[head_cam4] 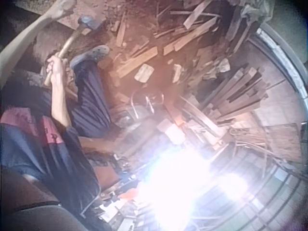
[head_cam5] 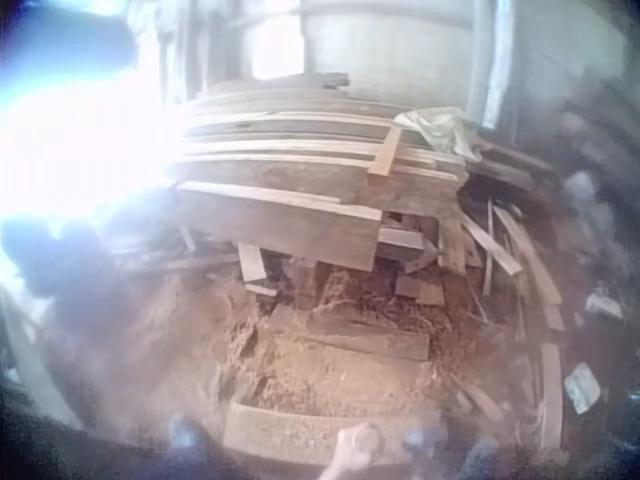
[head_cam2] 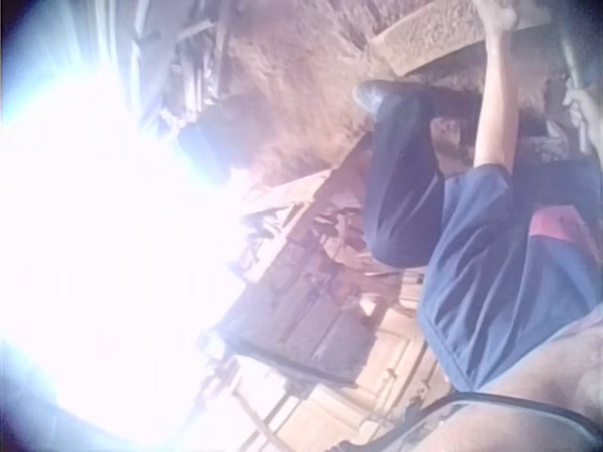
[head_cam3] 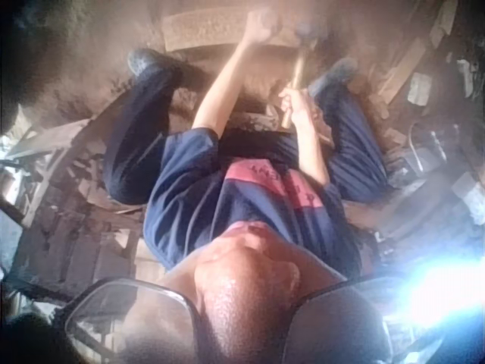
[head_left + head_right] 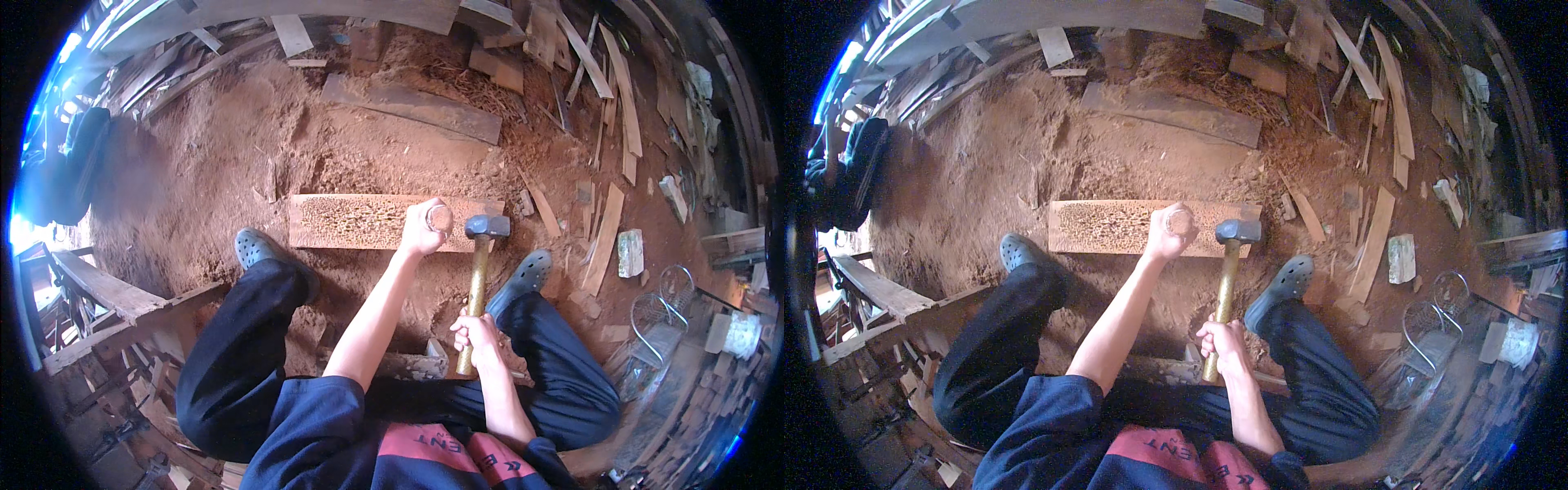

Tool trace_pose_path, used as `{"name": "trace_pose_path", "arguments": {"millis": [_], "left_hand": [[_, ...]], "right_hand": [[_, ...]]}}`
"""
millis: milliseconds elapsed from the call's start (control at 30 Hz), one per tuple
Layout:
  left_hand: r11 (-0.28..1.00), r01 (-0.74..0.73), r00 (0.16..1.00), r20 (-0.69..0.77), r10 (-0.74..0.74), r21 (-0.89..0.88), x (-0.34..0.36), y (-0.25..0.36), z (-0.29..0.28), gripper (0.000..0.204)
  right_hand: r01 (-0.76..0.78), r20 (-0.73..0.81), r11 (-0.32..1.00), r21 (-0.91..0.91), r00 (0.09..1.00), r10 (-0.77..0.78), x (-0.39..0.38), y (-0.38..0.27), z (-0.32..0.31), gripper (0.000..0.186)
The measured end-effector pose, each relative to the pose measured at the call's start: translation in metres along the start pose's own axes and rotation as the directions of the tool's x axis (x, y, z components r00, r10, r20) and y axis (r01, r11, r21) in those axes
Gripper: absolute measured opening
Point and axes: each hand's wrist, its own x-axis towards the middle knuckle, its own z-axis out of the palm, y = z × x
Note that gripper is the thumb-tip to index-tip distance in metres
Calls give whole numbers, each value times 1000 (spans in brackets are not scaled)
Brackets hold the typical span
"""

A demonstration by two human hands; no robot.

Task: The person sits on the floor and repeatedly strikes a chisel with a hammer to carve a rectangular wooden plank. Wood chips accumulate around the plank as the carving progresses.

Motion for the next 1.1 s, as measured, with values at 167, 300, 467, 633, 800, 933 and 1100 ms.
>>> {"name": "trace_pose_path", "arguments": {"millis": [167,300,467,633,800,933,1100], "left_hand": [[999,-29,999,22,29,29,2,-3,-2,21],[1000,-6,989,148,9,-16,11,5,-12,23],[1000,-3,1000,-7,3,-7,-3,4,0,21],[981,-191,982,8,191,39,-33,7,10,21],[946,-308,951,70,302,105,-51,7,24,31],[899,-400,912,172,372,179,-67,9,32,31],[942,-279,952,179,247,187,-63,17,34,28]], "right_hand": [[-137,8,991,5,991,137,26,20,-10,13],[-261,105,951,165,963,246,36,25,-11,17],[-312,176,928,203,944,278,37,24,3,23],[-319,164,919,231,944,286,35,27,16,21],[-324,178,925,200,940,291,30,33,17,18],[-332,180,924,191,937,299,25,36,19,18],[-287,206,930,232,948,241,28,38,12,20]]}}
